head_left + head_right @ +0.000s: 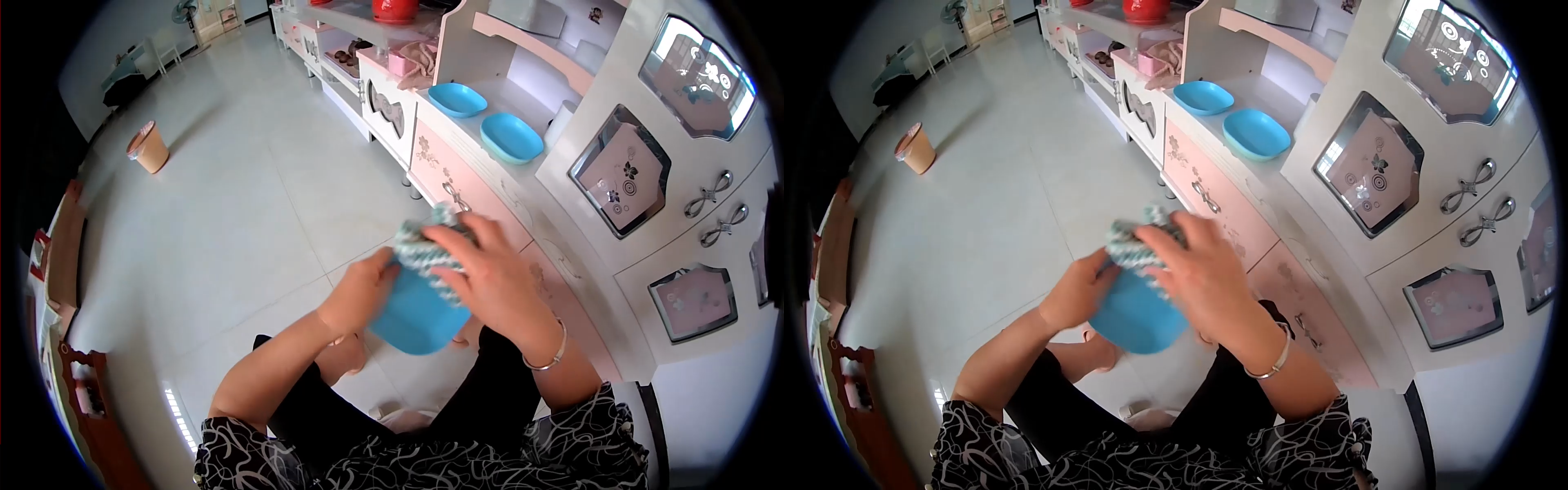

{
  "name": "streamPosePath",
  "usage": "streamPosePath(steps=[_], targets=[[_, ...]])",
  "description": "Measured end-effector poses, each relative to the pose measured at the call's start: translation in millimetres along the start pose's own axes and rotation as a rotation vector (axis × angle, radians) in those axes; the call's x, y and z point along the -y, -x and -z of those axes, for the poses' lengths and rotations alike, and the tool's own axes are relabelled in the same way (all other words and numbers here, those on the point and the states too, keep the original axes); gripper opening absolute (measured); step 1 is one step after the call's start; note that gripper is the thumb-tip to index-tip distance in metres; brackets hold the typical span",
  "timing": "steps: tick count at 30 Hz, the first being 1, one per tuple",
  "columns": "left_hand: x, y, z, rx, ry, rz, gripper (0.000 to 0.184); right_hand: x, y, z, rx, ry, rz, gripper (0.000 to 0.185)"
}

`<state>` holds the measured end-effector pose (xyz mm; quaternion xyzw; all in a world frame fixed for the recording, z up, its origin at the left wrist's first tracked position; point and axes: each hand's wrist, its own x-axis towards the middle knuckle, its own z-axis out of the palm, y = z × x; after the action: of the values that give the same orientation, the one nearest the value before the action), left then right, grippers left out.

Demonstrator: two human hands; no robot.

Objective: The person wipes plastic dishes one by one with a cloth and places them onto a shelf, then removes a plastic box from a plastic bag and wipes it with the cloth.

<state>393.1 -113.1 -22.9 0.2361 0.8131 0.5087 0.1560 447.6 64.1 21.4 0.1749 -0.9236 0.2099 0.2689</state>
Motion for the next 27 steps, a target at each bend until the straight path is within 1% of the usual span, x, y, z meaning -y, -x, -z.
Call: streamPosePath(steps=[1,2,4,5,6,8,9,10,12,13,14,15,16,17,18,20,21,22,23,24,25,26,27], targets=[[1,2,-3,0.023,0.055,-0.141,0.024,-1,-3,-7,0.094,-0.049,-0.026,0.029],[0,-2,-3,0.032,0.061,-0.148,0.024,-5,-5,-14,0.093,-0.038,-0.033,0.029],[-6,-9,-1,-0.017,-0.051,-0.063,0.024,-18,-8,-27,0.149,-0.047,-0.188,0.031],[-8,-15,3,-0.041,0.096,-0.012,0.024,-27,-9,-34,0.086,-0.059,-0.207,0.03],[-8,-21,6,-0.043,0.099,-0.011,0.024,-36,-11,-40,0.09,-0.058,-0.205,0.03],[-8,-33,11,-0.174,0.214,0.046,0.022,-53,-14,-49,-0.03,-0.132,-0.342,0.031],[-5,-40,11,-0.227,0.233,0.03,0.022,-60,-18,-52,0.009,-0.345,-0.5,0.032],[-1,-47,8,-0.215,0.227,0.022,0.022,-64,-21,-56,-0.005,-0.342,-0.507,0.032],[3,-62,0,-0.452,0.211,-0.102,0.02,-66,-27,-68,-0.145,-0.535,-0.767,0.031],[3,-70,0,-0.432,0.211,-0.107,0.02,-69,-30,-72,-0.175,-0.633,-0.801,0.03],[3,-78,1,-0.512,0.269,-0.129,0.019,-69,-32,-74,-0.187,-0.628,-0.818,0.03],[4,-85,1,-0.591,0.326,-0.146,0.017,-66,-36,-75,-0.177,-0.733,-0.858,0.029],[6,-92,0,-0.573,0.326,-0.14,0.017,-65,-38,-77,-0.166,-0.841,-0.896,0.028],[8,-99,-1,-0.629,0.359,-0.201,0.016,-72,-34,-91,-0.241,-1.011,-0.87,0.027],[10,-105,-3,-0.686,0.395,-0.265,0.014,-72,-33,-95,-0.251,-1.005,-0.884,0.027],[9,-111,-1,-0.672,0.367,-0.275,0.014,-75,-33,-99,-0.315,-1.091,-0.893,0.025],[6,-112,4,-0.569,0.372,-0.198,0.015,-78,-34,-95,-0.277,-1.086,-0.897,0.024],[4,-113,11,-0.465,0.377,-0.124,0.018,-82,-35,-93,-0.286,-1.076,-0.906,0.024],[4,-115,18,-0.454,0.386,-0.125,0.018,-86,-36,-92,-0.204,-0.881,-0.856,0.024],[5,-118,28,-0.345,0.326,-0.123,0.017,-91,-37,-89,-0.122,-0.687,-0.802,0.023],[6,-121,36,-0.235,0.262,-0.124,0.016,-96,-36,-86,-0.102,-0.499,-0.681,0.025],[4,-123,42,-0.223,0.264,-0.129,0.016,-98,-37,-83,-0.11,-0.491,-0.688,0.025],[3,-125,47,-0.08,0.155,-0.024,0.016,-100,-39,-79,-0.062,-0.396,-0.613,0.027]])
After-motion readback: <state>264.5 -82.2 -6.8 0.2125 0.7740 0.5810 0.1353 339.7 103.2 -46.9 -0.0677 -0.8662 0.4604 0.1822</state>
